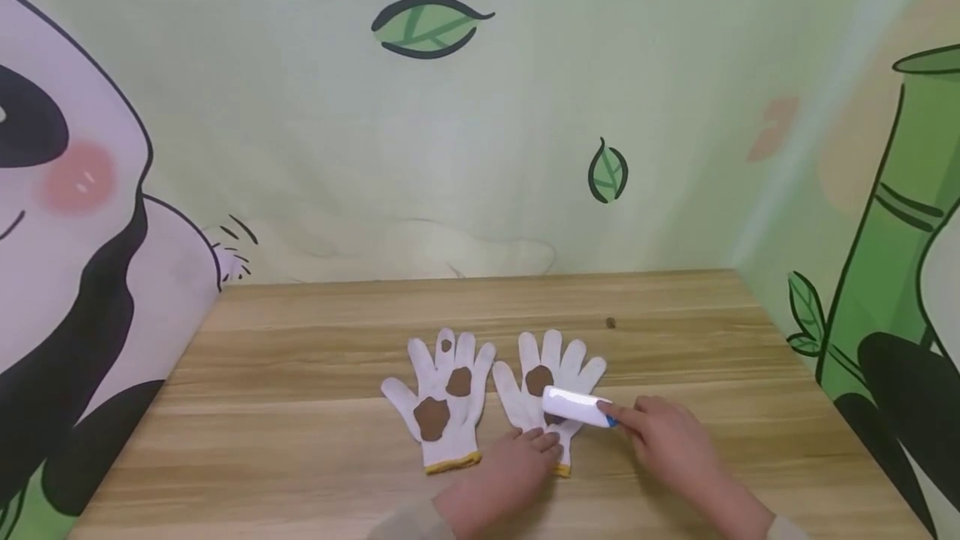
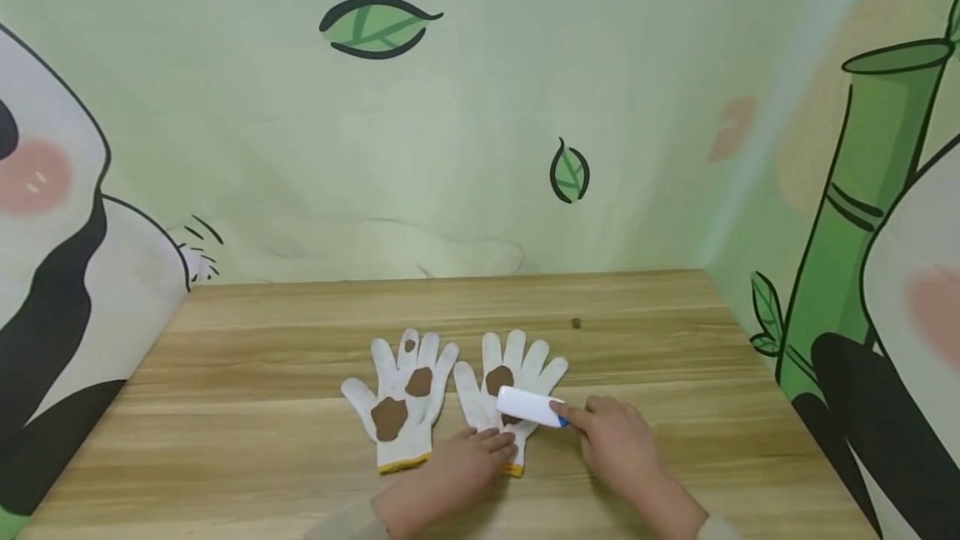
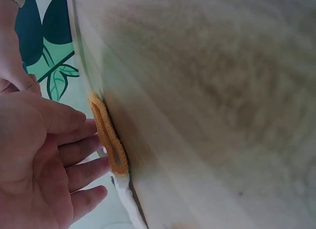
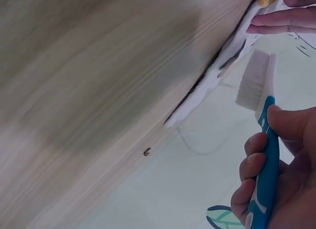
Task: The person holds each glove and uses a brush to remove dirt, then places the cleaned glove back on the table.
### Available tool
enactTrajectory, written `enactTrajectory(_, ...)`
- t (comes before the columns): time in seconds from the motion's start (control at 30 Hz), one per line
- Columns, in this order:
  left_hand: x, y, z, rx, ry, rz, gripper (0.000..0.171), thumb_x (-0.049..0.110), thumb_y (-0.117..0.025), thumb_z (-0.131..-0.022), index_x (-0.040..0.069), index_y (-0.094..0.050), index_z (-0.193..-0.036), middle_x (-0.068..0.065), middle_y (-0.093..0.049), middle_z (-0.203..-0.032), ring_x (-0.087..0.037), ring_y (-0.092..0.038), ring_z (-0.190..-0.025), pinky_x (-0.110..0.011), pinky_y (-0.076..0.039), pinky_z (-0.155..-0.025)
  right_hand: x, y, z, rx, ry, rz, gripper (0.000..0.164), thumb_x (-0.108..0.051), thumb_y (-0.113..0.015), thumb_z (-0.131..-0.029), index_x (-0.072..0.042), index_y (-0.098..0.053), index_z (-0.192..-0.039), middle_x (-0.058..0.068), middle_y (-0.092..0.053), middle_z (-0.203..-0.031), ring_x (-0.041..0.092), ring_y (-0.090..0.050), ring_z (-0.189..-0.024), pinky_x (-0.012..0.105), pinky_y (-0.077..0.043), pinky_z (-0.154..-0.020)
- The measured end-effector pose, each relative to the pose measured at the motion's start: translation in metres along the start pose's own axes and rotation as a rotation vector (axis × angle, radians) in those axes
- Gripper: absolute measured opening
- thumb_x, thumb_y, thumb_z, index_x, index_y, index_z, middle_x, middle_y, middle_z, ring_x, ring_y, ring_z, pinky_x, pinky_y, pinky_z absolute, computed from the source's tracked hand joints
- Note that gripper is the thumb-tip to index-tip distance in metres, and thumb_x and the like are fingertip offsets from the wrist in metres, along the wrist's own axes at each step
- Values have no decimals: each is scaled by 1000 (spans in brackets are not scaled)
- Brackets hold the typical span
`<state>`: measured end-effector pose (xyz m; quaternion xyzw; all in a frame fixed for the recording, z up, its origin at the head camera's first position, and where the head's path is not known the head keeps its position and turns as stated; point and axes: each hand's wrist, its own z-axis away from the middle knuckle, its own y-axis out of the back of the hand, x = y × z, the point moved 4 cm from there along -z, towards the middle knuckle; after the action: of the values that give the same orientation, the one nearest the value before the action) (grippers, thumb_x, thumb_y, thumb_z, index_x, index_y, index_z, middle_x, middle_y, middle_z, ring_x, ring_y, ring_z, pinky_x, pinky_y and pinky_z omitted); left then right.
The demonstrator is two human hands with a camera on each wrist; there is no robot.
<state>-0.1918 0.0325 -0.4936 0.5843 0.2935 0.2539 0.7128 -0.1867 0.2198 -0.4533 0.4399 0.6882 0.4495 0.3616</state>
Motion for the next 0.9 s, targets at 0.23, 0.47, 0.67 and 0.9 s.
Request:
enactTrajectory(0.23, 2, 2, -2, -30, 5, 42, 42, 24, -56, -102, 29, -59, -144, 13, -56, -151, -13, -56, -139, -33, -49, -112, 0, -2, 2, 3, 54, 67, 40, -12, -83, -80, -36, -80, -111, -10, -44, -67, 7, -37, -59, 22, -34, -54)
enactTrajectory(0.47, 3, 2, -1, -76, 15, 127, 47, 24, -57, -100, 29, -57, -146, 12, -54, -153, -22, -55, -141, -39, -48, -114, 7, 5, 1, 55, 11, 136, 39, -14, -84, -80, -30, -79, -115, -6, -43, -67, 7, -32, -59, 21, -29, -52)
enactTrajectory(0.67, 2, -2, -3, -103, 23, 139, 50, 23, -59, -98, 31, -55, -147, 13, -52, -155, -27, -54, -142, -43, -48, -114, -3, -3, 6, 77, 136, 156, 45, -12, -85, -74, -35, -79, -113, -7, -47, -71, 10, -44, -62, 22, -34, -55)
enactTrajectory(0.9, 2, -1, -3, -93, 2, 117, 51, 24, -61, -97, 32, -55, -148, 13, -52, -155, -28, -55, -141, -44, -49, -112, -4, -5, 5, 74, 82, 174, 46, -11, -84, -76, -35, -79, -114, -5, -51, -71, 12, -46, -63, 27, -39, -57)
